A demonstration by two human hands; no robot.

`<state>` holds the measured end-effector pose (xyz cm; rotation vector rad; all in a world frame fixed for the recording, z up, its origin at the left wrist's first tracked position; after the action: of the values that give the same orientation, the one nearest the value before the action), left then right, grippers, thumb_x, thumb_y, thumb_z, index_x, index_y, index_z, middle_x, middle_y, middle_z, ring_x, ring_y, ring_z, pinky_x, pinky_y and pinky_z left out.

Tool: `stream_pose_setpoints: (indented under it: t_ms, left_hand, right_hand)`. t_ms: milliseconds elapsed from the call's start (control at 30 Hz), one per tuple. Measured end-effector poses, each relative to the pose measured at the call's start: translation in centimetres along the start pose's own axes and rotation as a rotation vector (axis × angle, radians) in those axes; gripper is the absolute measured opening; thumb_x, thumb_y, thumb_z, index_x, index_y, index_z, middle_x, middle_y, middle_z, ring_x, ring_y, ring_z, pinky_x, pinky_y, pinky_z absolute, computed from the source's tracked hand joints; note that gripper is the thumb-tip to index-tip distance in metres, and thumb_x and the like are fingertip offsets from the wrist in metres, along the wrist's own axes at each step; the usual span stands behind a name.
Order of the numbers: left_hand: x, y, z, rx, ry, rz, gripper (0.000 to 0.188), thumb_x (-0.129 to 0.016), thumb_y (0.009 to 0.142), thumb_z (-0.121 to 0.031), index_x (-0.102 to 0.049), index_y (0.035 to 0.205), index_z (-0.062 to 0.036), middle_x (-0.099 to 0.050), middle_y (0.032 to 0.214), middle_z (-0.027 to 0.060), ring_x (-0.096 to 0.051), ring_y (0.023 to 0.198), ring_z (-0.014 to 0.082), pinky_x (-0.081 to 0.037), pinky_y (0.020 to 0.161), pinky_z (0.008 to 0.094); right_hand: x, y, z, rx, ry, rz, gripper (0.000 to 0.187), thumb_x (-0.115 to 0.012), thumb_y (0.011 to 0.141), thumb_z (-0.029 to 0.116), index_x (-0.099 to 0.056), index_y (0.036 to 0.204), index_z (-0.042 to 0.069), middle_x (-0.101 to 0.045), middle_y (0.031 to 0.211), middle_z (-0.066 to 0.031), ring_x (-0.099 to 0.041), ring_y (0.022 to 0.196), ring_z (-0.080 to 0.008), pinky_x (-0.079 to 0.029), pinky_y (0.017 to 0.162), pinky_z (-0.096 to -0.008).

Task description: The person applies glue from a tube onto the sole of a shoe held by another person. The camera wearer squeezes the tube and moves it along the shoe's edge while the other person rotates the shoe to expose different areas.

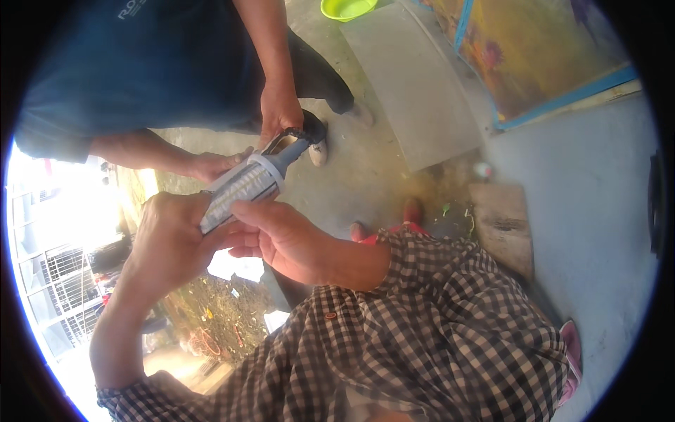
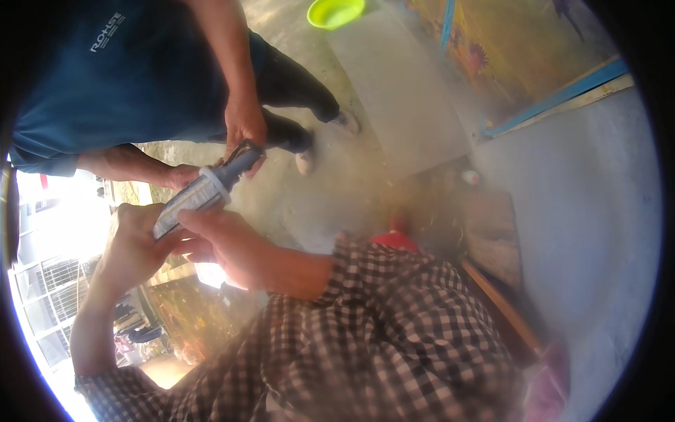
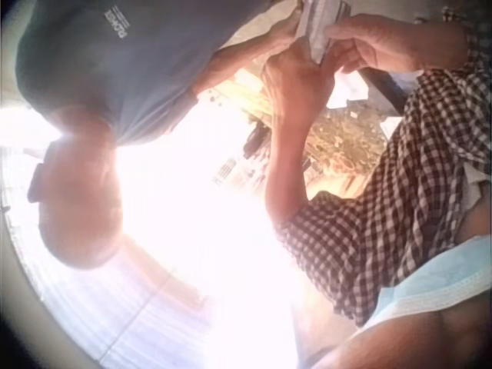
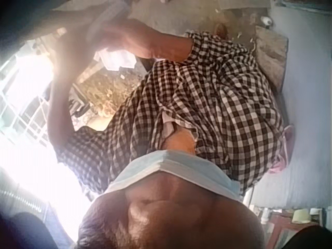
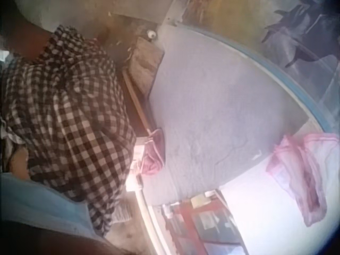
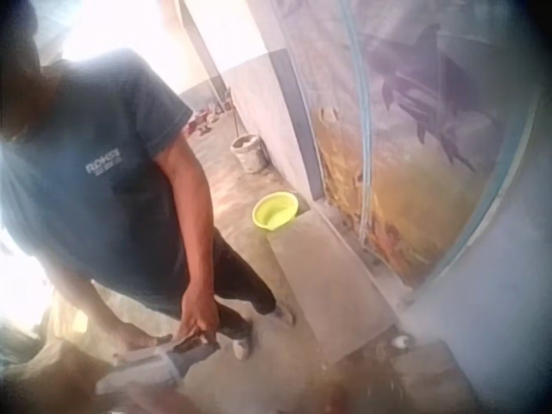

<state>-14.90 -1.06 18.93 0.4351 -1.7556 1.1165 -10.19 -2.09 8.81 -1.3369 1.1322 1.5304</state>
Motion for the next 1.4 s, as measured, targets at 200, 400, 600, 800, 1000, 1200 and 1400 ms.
stream_pose_setpoints:
  t_ms: [200, 400, 600, 800, 1000, 1200, 1400]
  left_hand:
    - [0.3, -0.6, -0.5, -0.024, 0.014, -0.021, 0.013, -0.066, 0.079, -0.008, -0.067, 0.088, 0.0020, -0.061, 0.058, 0.0120, -0.058, 0.050, 0.0157, -0.047, 0.053, 0.0300]
    - [0.2, 0.3, -0.4, 0.082, -0.135, 0.079, 0.014, -0.065, 0.080, -0.007, -0.068, 0.090, 0.0017, -0.062, 0.062, 0.0090, -0.057, 0.054, 0.0124, -0.046, 0.055, 0.0282]
    - [-0.4, -0.2, 0.7, 0.220, -0.282, 0.174, 0.017, -0.064, 0.079, -0.005, -0.066, 0.094, 0.0032, -0.063, 0.068, 0.0062, -0.058, 0.059, 0.0129, -0.047, 0.058, 0.0269]
    - [-0.2, 0.1, 0.7, 0.271, -0.407, 0.139, 0.020, -0.065, 0.079, -0.004, -0.064, 0.098, 0.0045, -0.064, 0.075, 0.0081, -0.060, 0.066, 0.0132, -0.049, 0.062, 0.0283]
    - [-2.3, -0.5, 3.6, 0.331, -0.633, 0.136, 0.020, -0.066, 0.080, -0.007, -0.065, 0.096, 0.0043, -0.065, 0.078, 0.0065, -0.060, 0.066, 0.0120, -0.049, 0.061, 0.0268]
    - [-4.7, -0.9, 5.2, 0.312, -0.799, 0.119, 0.020, -0.067, 0.081, -0.010, -0.065, 0.095, 0.0044, -0.065, 0.079, 0.0063, -0.061, 0.067, 0.0120, -0.051, 0.057, 0.0254]
    - [-7.3, -2.3, 4.9, 0.342, -1.081, 0.133, 0.021, -0.065, 0.086, -0.009, -0.061, 0.100, 0.0060, -0.064, 0.081, 0.0091, -0.064, 0.068, 0.0156, -0.058, 0.053, 0.0283]
  right_hand:
    - [-0.2, -0.2, -0.5, -0.041, -0.010, -0.007, 0.039, -0.050, 0.093, 0.041, -0.055, 0.115, 0.010, -0.065, 0.109, -0.0061, -0.059, 0.099, -0.0143, -0.042, 0.087, -0.0321]
    - [0.9, 0.0, -0.4, -0.041, -0.038, -0.075, 0.043, -0.050, 0.093, 0.044, -0.054, 0.117, 0.008, -0.064, 0.110, -0.0092, -0.060, 0.101, -0.0185, -0.043, 0.089, -0.0345]
    - [0.4, -0.2, -0.1, -0.027, 0.011, -0.121, 0.046, -0.056, 0.090, 0.044, -0.054, 0.110, 0.003, -0.063, 0.100, -0.0101, -0.063, 0.090, -0.0208, -0.050, 0.085, -0.0354]
    - [1.2, 0.2, 0.2, -0.010, -0.008, -0.192, 0.052, -0.061, 0.087, 0.046, -0.054, 0.106, -0.002, -0.063, 0.093, -0.0115, -0.064, 0.083, -0.0215, -0.053, 0.078, -0.0331]
    - [2.6, 0.3, -0.6, -0.079, -0.102, -0.270, 0.053, -0.061, 0.086, 0.046, -0.055, 0.105, -0.003, -0.063, 0.086, -0.0118, -0.065, 0.077, -0.0202, -0.053, 0.071, -0.0302]
    - [3.8, -0.5, -1.0, -0.146, -0.171, -0.348, 0.042, -0.060, 0.089, 0.037, -0.055, 0.106, -0.001, -0.063, 0.089, -0.0099, -0.064, 0.075, -0.0189, -0.052, 0.070, -0.0298]
    - [3.5, -1.4, 0.3, -0.101, -0.316, -0.391, 0.035, -0.063, 0.086, 0.027, -0.057, 0.103, -0.003, -0.062, 0.082, -0.0078, -0.062, 0.068, -0.0150, -0.051, 0.061, -0.0265]
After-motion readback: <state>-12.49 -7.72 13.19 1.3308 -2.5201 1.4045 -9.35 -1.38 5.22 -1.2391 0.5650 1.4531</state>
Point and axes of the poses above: each hand's wrist, its own y-axis towards the middle knuckle, its own x-axis out of the back of the hand, z = x × y, the point moved 9 cm from there along y, towards the middle knuckle
